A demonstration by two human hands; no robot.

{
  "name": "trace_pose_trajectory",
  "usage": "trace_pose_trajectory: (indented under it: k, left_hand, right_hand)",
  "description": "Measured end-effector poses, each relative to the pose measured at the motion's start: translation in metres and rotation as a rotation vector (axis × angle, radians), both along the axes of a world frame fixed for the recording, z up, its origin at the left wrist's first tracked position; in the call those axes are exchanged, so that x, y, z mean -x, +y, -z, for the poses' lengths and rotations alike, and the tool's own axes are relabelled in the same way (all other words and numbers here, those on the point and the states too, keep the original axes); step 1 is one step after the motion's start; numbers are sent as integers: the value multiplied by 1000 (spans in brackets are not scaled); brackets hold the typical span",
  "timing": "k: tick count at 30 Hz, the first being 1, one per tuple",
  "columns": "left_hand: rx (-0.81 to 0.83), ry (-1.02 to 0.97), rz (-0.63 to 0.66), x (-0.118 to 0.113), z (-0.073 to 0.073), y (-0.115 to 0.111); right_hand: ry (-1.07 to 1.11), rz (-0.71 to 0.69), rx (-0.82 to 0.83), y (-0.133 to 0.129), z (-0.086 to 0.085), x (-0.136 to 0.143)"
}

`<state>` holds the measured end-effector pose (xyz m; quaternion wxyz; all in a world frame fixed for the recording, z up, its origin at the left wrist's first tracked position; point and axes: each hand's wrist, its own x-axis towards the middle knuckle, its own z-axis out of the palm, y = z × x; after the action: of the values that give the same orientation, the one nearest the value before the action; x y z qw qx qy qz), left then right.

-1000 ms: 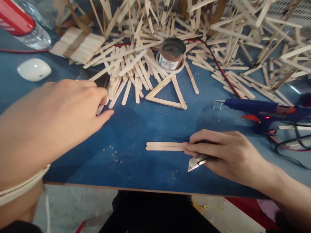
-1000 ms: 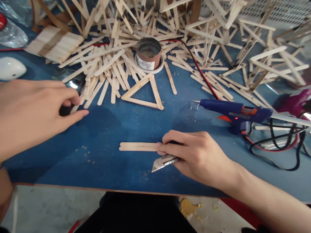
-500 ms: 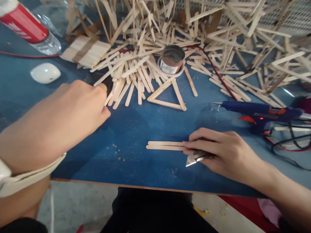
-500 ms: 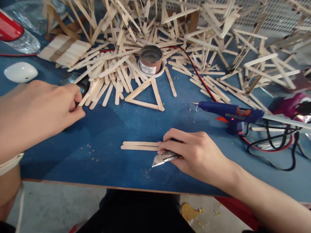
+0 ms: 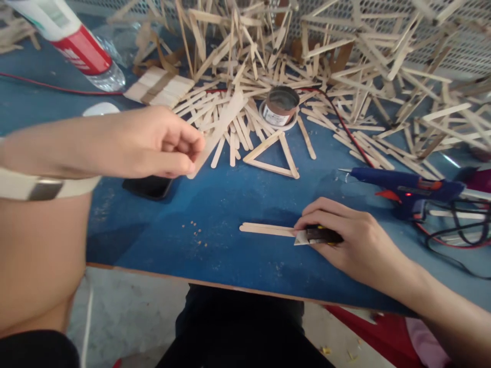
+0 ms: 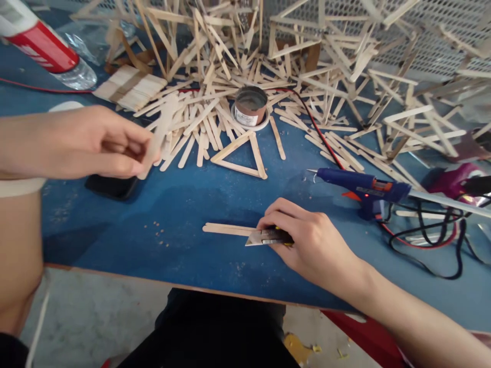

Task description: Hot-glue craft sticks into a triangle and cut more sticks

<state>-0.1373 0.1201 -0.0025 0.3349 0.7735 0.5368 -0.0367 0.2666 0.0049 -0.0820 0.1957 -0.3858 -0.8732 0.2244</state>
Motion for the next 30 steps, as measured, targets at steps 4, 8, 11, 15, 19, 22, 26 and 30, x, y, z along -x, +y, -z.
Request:
trace_pose_trajectory:
  k: [4, 8, 11, 15, 19, 22, 26, 30]
  left_hand:
    - [198, -179, 22, -14, 3, -5]
    - [124, -173, 103, -17, 2, -10]
    - [99, -188, 144, -19, -1, -12]
    - [143, -202, 160, -19, 5, -8]
    - [80, -162, 205, -16, 16, 1]
    - [43, -91, 213, -17, 19, 3]
    - [60, -65, 213, -22, 19, 2]
    - [71, -33, 211, -24, 20, 0]
  right_hand:
    - [22, -16, 10, 0, 0, 0]
    - [-33, 38, -88, 5, -8, 3]
    - [-121, 96, -211, 19, -16, 16]
    - [-174, 170, -316, 56, -26, 49]
    - [-117, 235, -380, 93, -34, 86]
    - [-13, 263, -372, 105, -42, 103]
    - [77, 149, -156, 102, -47, 106]
    - [197, 126, 119, 97, -45, 99]
